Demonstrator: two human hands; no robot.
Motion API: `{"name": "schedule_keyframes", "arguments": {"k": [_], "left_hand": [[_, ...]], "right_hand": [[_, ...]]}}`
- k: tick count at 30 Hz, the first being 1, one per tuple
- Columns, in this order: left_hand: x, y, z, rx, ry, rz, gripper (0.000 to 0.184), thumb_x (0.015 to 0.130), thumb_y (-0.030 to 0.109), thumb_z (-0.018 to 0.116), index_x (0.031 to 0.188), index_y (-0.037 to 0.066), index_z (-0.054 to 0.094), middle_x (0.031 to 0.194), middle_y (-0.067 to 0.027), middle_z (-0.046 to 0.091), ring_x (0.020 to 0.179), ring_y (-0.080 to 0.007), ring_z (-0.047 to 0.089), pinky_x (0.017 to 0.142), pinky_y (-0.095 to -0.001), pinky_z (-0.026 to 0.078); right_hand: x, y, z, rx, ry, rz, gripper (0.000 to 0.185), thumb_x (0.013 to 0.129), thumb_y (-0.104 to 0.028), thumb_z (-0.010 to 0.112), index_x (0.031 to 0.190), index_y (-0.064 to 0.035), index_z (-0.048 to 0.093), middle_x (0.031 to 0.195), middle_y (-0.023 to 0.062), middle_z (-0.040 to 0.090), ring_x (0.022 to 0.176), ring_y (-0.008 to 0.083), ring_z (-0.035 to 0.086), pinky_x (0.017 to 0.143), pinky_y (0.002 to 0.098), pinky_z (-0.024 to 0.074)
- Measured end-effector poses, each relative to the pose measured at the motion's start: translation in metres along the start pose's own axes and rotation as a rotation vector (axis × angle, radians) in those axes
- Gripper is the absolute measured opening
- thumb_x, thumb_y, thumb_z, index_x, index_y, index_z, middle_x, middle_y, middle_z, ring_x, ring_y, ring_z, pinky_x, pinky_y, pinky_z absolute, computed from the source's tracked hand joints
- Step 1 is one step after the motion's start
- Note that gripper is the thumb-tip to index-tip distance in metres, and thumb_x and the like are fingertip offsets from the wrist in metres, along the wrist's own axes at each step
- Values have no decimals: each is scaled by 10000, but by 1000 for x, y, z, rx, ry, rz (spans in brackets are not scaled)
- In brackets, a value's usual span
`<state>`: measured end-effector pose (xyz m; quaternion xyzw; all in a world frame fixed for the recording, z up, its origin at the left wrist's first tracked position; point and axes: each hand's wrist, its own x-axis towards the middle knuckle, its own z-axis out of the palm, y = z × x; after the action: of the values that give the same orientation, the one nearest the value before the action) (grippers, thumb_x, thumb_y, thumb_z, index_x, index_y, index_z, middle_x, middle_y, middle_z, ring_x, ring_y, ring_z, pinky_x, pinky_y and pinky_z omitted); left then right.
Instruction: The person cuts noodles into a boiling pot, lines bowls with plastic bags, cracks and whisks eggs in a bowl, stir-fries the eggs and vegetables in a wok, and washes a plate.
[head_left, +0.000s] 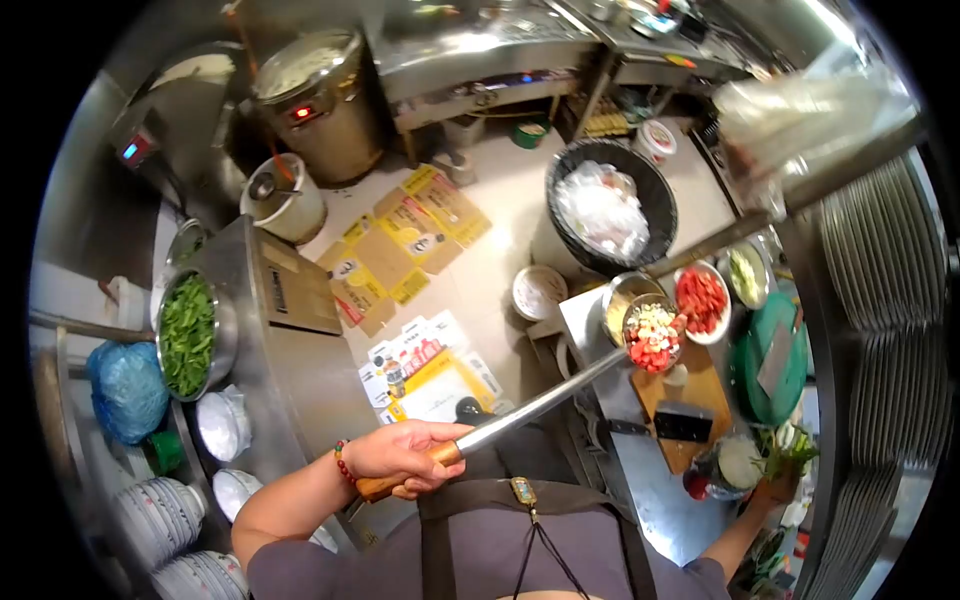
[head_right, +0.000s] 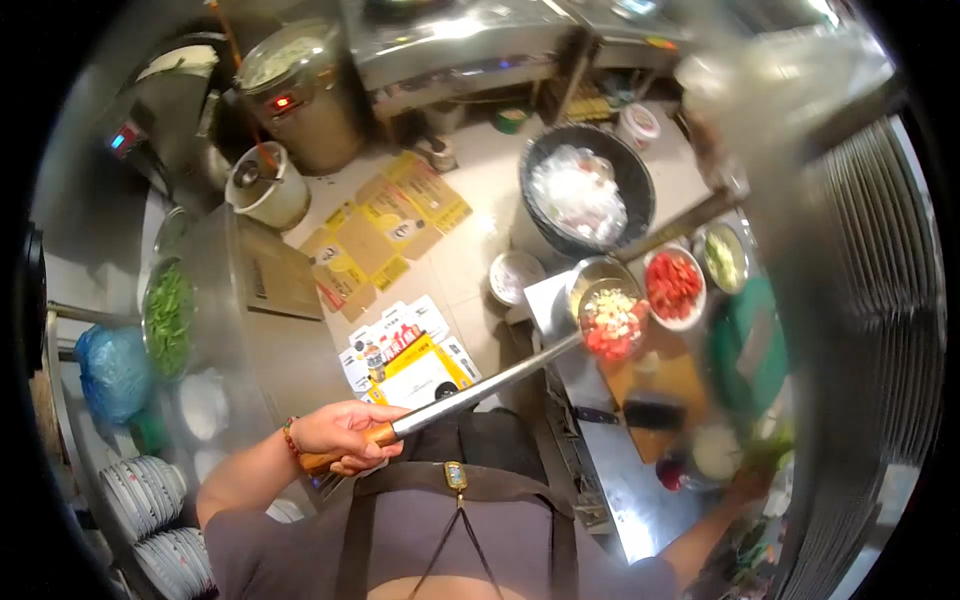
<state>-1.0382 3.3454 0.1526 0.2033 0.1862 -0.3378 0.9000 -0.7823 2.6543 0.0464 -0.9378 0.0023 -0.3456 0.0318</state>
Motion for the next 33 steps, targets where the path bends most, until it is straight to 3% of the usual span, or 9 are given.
{"name": "schedule_keyframes", "arguments": {"k": [4,6,7,14,19,24,28,31,33], "left_hand": [[-51,29,-27,-23,46,173,667,789,-39,534,1372,21,215,896,-80,438,541,-55,400,407,-183,318],[-69,47,-44,-61,54,245,652,785,-36,538,1356,9,228,879,-76,440,529,-49,404,387,-178,316],[-74,53,-51,-57,74,296,665,793,-23,538,1367,16,205,881,-74,435,527,-52,402,388,-177,323],[-105,135,-103,-171,274,652,712,762,13,569,1366,12,193,860,-78,436,492,-63,412,371,-177,361],[-111,239,-145,-210,490,850,673,756,-15,544,1348,-1,226,867,-102,440,491,-88,431,358,-193,360],[-103,381,-151,-385,575,998,678,724,-58,497,1345,-34,224,846,-135,427,439,-76,391,324,-170,327],[-108,476,-189,-329,447,988,681,749,-22,539,1353,-1,224,861,-106,435,480,-89,420,355,-200,360],[-97,541,-214,-221,392,994,682,751,-8,553,1350,-6,227,859,-93,447,476,-83,422,358,-198,365],[-77,595,-231,-183,400,1017,710,747,-7,545,1366,-13,198,837,-86,448,452,-62,416,330,-164,329]], "right_hand": [[7,-165,30,422,-282,66,350,797,-48,613,1132,22,541,1044,101,596,893,241,594,746,339,494],[32,-281,50,895,-343,376,343,805,-34,607,1131,36,523,1056,97,582,914,219,581,743,324,487],[47,-335,63,1421,-369,794,319,814,-33,597,1116,40,525,1053,101,584,916,208,577,736,315,480],[193,-691,177,1772,-726,164,237,801,-64,613,1016,32,583,922,79,608,788,145,556,719,284,451],[311,-992,261,1926,-608,-44,306,799,-60,637,1083,36,577,937,89,633,808,150,613,728,248,487],[420,-1242,377,1451,-439,-333,424,725,-64,670,1130,6,567,1001,107,634,889,164,597,800,243,454],[474,-1362,429,1123,-556,-372,670,635,-83,732,1249,-31,470,1231,163,524,1122,220,520,936,279,400],[457,-1376,446,1443,-449,-334,548,693,-77,687,1206,-22,503,1184,190,547,1102,245,529,930,301,413],[408,-1332,402,1512,-683,-476,339,785,-124,635,1093,-8,551,1008,122,608,900,206,586,832,309,470]]}}
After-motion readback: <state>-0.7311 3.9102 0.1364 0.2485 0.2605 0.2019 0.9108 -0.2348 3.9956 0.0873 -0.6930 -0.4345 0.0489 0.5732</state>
